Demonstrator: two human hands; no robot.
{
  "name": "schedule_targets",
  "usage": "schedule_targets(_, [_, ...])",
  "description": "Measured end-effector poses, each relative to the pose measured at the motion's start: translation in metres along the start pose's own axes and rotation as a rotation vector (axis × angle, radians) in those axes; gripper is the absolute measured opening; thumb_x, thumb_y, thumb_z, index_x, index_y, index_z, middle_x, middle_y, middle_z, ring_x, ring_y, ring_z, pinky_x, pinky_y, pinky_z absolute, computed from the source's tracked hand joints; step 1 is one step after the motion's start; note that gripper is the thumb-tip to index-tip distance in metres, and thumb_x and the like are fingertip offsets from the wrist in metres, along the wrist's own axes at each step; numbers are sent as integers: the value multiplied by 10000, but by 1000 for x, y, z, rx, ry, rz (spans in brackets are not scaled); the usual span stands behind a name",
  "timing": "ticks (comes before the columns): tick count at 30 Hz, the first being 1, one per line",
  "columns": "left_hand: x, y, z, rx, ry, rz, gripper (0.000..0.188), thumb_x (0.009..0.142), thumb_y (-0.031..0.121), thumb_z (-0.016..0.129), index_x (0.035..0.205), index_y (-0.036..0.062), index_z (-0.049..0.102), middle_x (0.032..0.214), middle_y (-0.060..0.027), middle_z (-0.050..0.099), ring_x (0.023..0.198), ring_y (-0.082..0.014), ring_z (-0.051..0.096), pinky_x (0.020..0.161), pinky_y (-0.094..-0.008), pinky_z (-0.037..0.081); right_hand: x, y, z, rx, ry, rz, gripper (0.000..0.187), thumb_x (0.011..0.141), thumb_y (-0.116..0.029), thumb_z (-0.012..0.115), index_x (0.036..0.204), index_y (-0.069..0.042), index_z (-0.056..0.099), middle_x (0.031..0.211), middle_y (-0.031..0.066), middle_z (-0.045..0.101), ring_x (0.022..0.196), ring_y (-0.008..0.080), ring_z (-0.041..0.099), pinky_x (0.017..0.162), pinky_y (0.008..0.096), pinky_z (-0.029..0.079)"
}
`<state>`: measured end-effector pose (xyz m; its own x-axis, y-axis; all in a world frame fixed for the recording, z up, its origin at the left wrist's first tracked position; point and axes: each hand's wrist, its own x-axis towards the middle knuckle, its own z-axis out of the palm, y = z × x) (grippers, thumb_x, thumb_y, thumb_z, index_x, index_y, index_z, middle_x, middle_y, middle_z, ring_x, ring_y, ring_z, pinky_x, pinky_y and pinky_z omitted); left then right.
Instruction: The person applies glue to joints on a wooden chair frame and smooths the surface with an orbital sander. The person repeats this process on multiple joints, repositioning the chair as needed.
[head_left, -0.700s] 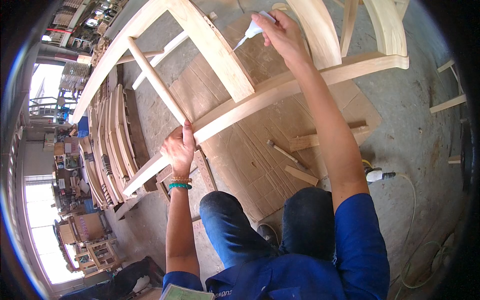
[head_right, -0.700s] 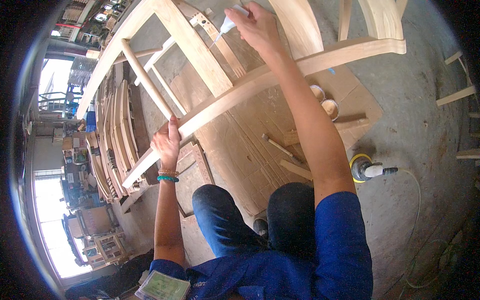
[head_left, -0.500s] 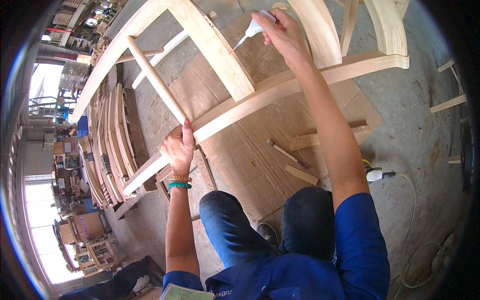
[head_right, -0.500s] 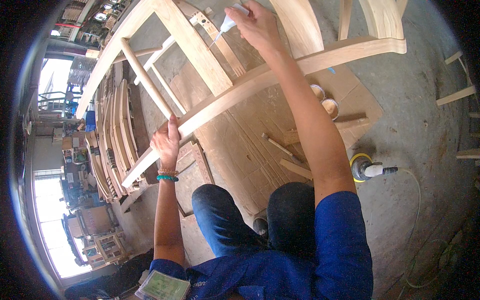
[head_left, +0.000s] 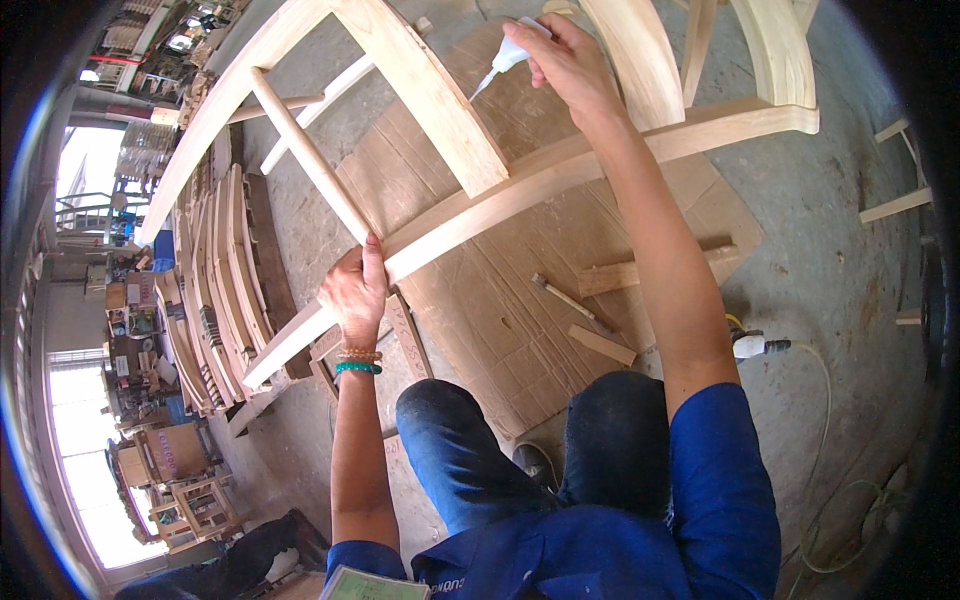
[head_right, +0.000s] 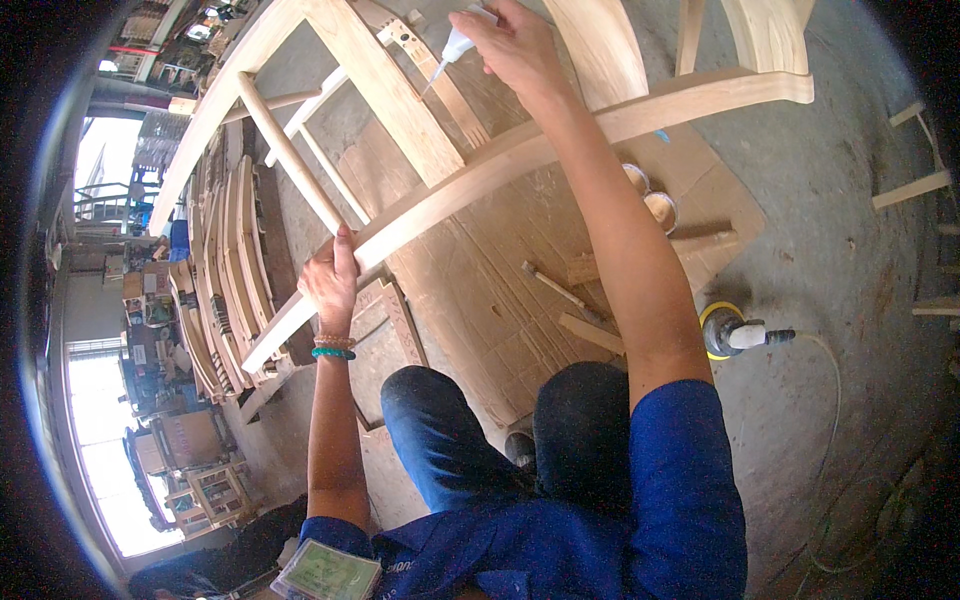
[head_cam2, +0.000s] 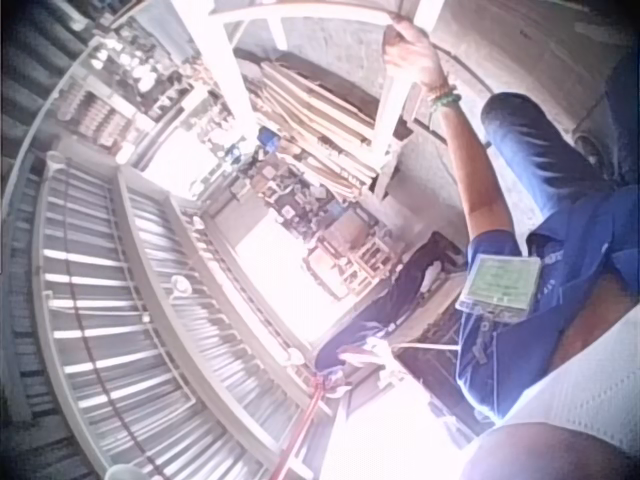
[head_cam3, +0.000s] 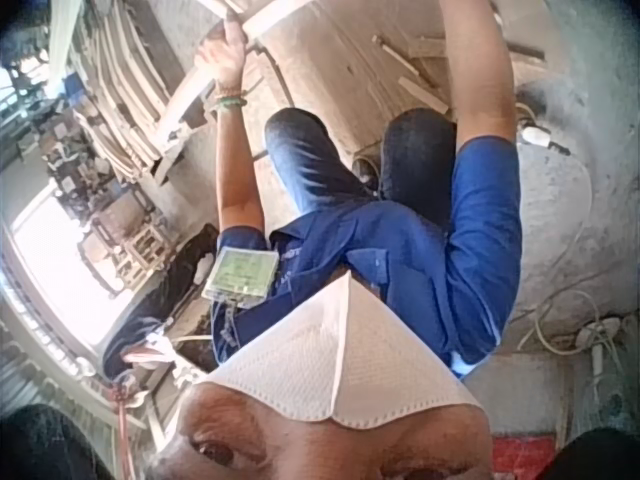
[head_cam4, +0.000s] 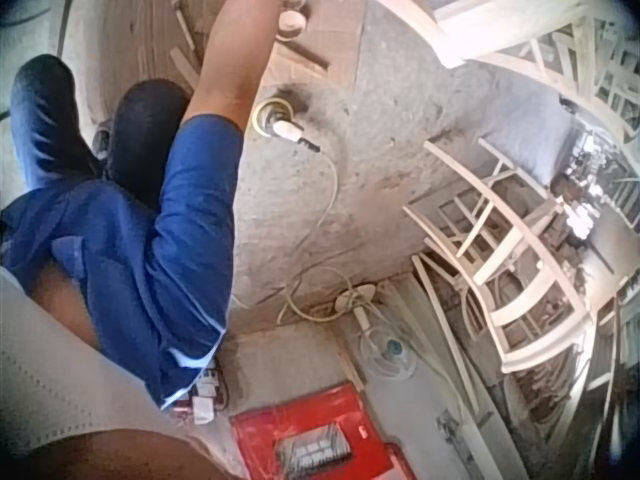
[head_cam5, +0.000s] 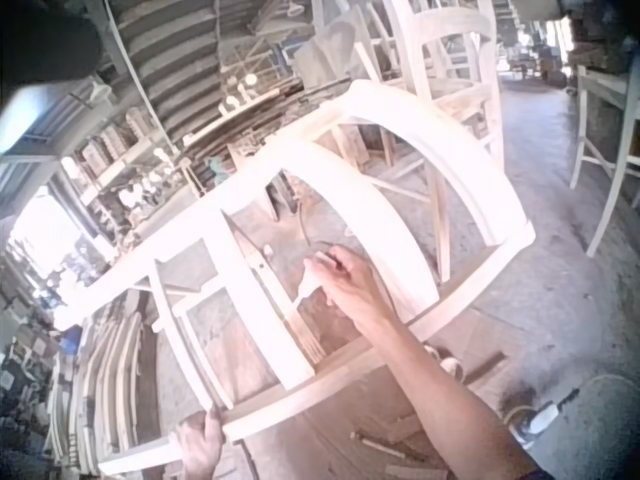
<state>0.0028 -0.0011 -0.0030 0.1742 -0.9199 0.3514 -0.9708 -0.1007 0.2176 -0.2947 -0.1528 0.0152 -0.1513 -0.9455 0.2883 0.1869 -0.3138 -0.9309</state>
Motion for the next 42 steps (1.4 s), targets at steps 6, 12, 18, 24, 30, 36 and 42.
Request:
schedule_targets(6, [1,0,0,12,-31,-11,609,925,556,398,654,79,661,501,-94,558,504,-256,587,558,-385,448,3,3,-1,3,-9,12,308,837,-377,690,831,-79,614,585,-45,454,527,51,441,508,207,392])
schedule_targets(12, [2,-2,-1,46,-71,-29,645,925,591,365,702,84,696,488,-64,557,517,-216,604,578,-360,462,2,5,-1,-8,-12,27,297,827,-370,695,827,-85,612,584,-47,454,524,47,432,496,202,365])
schedule_targets(18, [1,2,1,-12,-7,-3,608,926,550,414,630,77,653,508,-116,561,486,-281,582,529,-395,438,0,0,-2,-9,-52,60,301,808,-373,710,806,-92,602,584,-52,446,516,42,397,479,210,331])
schedule_targets(24, [1,-4,-1,22,-13,-7,601,924,551,412,648,82,666,519,-118,573,500,-290,594,535,-395,442,-6,-17,0,-119,-56,161,266,870,-312,636,917,-53,598,712,-1,557,548,63,472,466,230,366])
schedule_targets(30, [3,-1,1,23,-31,-9,598,927,552,405,657,94,677,509,-102,573,505,-280,602,541,-392,450,-3,-14,-4,-101,-73,184,229,864,-279,640,902,-58,596,684,-16,536,518,51,450,442,222,344])
schedule_targets(36, [4,-2,0,28,-26,-8,605,930,557,393,662,98,684,499,-84,573,517,-274,612,553,-386,460,-3,-8,-2,-32,-100,240,204,861,-250,645,901,-55,599,654,-25,526,476,42,420,416,217,316])
schedule_targets(42, [5,-2,4,11,-29,1,618,928,568,384,661,98,684,505,-89,578,520,-272,614,565,-384,464,6,6,-10,-54,-169,272,247,831,-275,674,963,-82,594,722,29,538,503,90,461,444,241,360])
